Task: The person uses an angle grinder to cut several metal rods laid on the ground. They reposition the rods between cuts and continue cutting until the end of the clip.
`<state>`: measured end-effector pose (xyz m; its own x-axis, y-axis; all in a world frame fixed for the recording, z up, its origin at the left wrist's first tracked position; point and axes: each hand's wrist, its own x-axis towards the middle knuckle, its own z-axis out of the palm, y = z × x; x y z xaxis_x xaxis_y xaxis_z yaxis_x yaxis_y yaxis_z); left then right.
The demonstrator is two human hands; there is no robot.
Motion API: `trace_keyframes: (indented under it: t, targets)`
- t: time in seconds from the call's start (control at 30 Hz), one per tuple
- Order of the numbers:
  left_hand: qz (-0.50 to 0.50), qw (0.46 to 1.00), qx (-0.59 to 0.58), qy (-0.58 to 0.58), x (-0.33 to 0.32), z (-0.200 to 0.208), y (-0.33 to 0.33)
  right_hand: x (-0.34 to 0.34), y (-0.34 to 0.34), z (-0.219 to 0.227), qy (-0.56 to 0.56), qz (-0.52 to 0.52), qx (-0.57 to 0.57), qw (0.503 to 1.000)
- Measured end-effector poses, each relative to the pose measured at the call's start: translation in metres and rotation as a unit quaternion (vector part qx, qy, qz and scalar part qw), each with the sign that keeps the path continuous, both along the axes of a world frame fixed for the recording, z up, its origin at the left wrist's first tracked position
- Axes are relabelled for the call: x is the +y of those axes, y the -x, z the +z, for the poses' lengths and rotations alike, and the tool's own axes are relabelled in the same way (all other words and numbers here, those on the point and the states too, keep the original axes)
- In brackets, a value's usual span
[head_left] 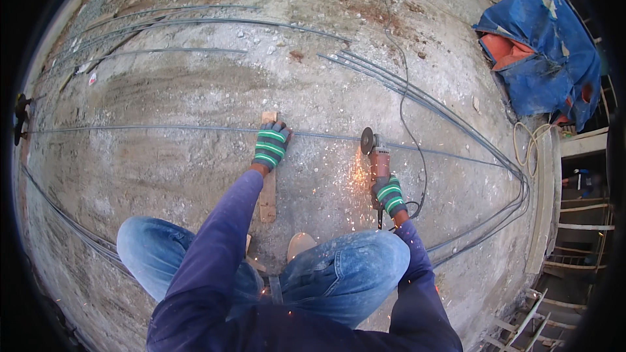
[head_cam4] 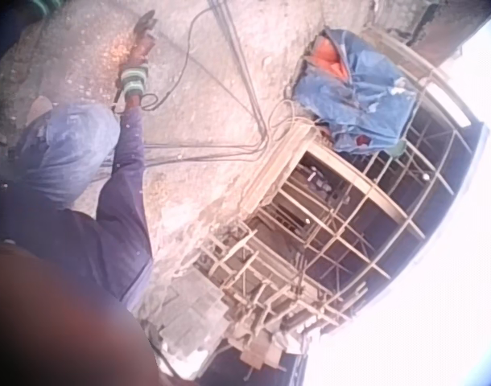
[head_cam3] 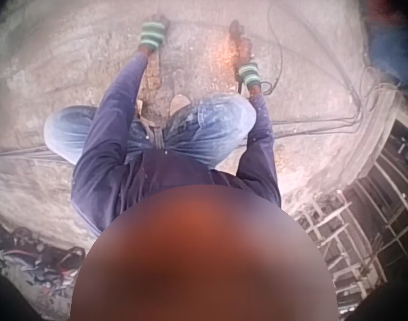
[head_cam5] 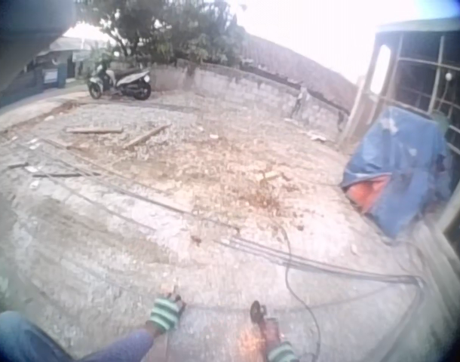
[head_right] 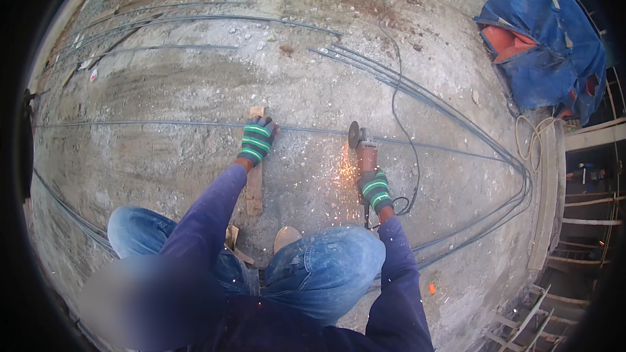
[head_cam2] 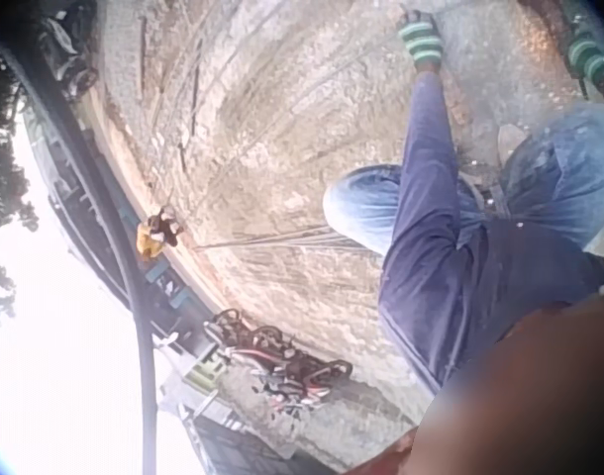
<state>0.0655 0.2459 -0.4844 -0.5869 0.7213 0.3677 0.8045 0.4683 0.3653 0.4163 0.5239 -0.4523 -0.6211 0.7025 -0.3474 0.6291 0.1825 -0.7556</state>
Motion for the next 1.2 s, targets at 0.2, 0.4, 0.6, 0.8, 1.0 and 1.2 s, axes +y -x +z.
trace_keyframes:
  t: [0.2, 0.4, 0.6, 0.8, 1.0, 1.2]
  targets:
    - [0.0, 1.0, -0.002, 0.001, 0.005, 0.002, 0.009, 0.019, 0.006, -0.025, -0.159, 0.076, -0.022, 0.984]
    - [0.001, 1.0, -0.013, 0.0, 0.004, 0.003, 0.005, 0.002, 0.013, 0.002, 0.007, -0.054, -0.046, 0.997]
    - [0.004, 1.0, 0.017, 0.013, 0.008, -0.004, 0.007, -0.03, -0.009, 0.062, 0.166, -0.165, 0.051, 0.971]
    - [-0.016, 0.993, 0.043, 0.105, 0.004, 0.016, 0.011, -0.042, -0.046, 0.081, 0.234, -0.228, 0.093, 0.941]
    - [-0.017, 0.993, 0.021, 0.118, 0.02, 0.033, 0.036, -0.064, -0.033, 0.057, 0.224, -0.227, 0.056, 0.946]
    - [0.042, 0.987, 0.005, 0.158, 0.06, 0.037, 0.068, -0.09, 0.006, 0.071, 0.227, -0.187, 0.027, 0.955]
